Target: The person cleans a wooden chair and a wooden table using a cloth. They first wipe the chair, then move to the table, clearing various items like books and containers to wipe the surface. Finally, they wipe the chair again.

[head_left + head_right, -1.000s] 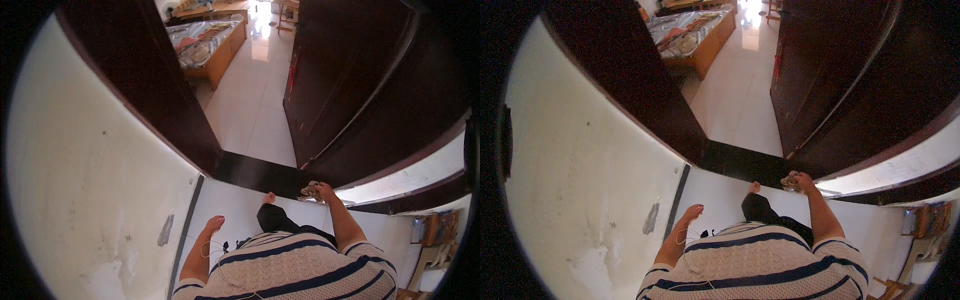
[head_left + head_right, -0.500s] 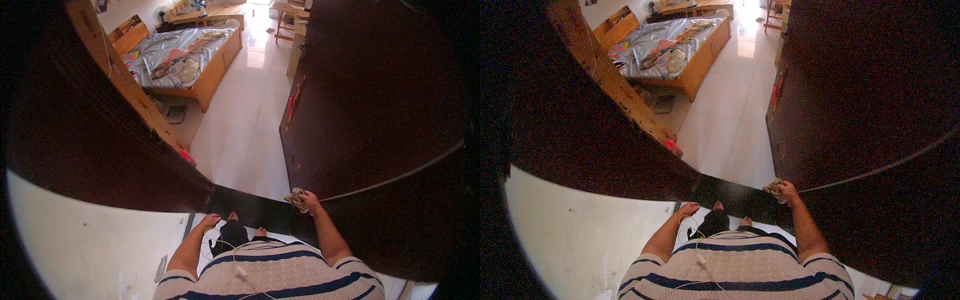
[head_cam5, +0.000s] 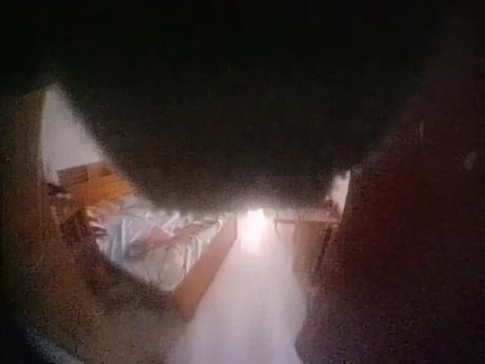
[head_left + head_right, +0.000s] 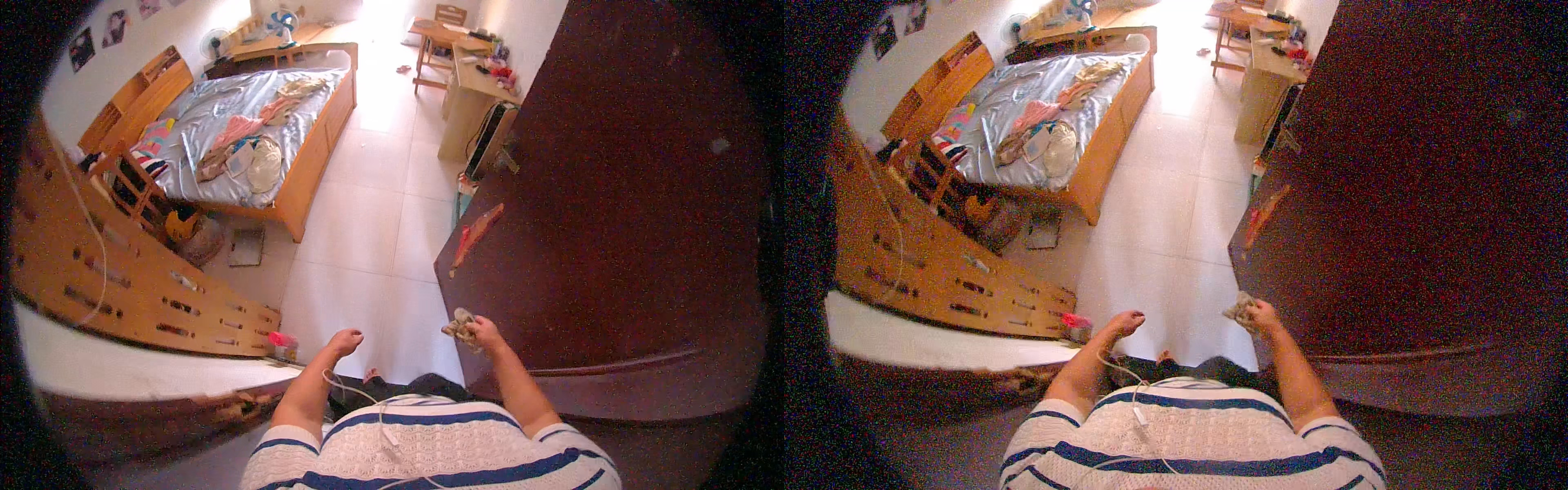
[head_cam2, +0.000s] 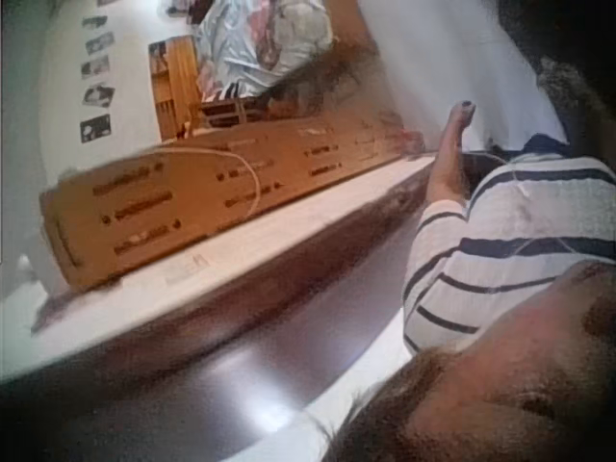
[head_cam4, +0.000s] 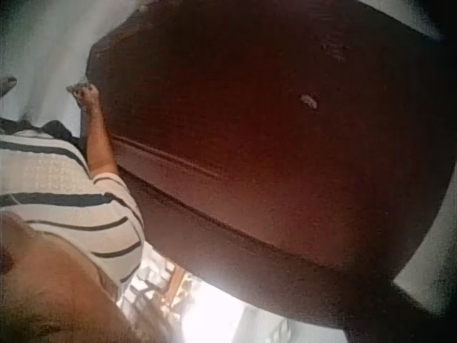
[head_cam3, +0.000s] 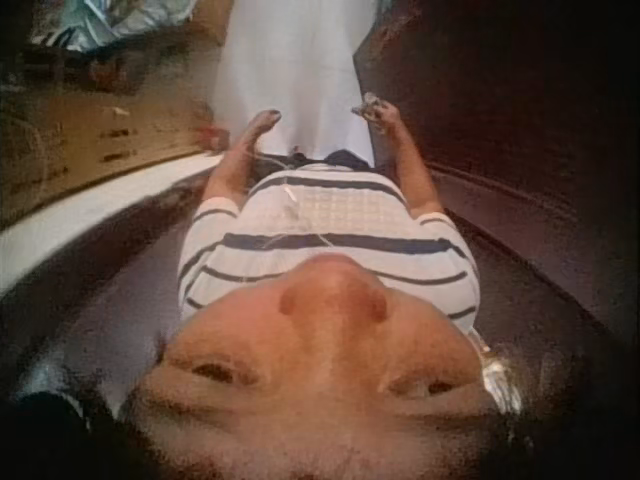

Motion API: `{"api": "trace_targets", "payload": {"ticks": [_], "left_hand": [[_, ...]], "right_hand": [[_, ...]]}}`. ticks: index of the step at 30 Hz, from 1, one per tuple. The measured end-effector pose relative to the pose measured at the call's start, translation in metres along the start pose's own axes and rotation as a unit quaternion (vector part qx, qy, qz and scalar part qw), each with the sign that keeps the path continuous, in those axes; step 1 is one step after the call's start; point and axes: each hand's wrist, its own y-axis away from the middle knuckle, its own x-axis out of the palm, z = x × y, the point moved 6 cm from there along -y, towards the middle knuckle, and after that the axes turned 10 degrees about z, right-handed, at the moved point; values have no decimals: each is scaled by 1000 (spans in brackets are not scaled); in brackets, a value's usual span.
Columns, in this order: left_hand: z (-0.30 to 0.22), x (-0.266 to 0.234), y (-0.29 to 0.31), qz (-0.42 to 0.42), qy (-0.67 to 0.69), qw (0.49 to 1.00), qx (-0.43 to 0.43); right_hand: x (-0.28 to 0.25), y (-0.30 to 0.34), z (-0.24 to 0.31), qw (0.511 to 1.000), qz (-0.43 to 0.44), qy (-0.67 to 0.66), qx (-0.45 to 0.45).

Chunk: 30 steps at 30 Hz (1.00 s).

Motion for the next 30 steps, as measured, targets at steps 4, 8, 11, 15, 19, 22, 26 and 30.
{"api": "trace_targets", "payload": {"ticks": [4,8,11,15,19,22,26,30], "left_hand": [[-21,-35,-23,28,44,999,-8],[26,-72,-75,65,100,986,-120],[63,-124,-101,4,-31,997,-77],[120,-148,-83,-55,319,938,-123],[114,-165,-96,-35,500,860,-94],[97,-203,-112,-41,408,902,-133],[76,-269,-172,-33,429,883,-188],[101,-391,-256,15,390,913,-123]], "right_hand": [[22,-37,66,998,9,41,56],[16,-134,104,997,42,50,27],[-7,-226,127,992,33,124,3],[7,-296,204,995,83,51,-6],[-14,-385,241,994,67,89,-6],[-1,-422,291,994,95,49,10],[-26,-488,300,998,67,9,4],[-56,-547,323,996,6,-65,54]]}}
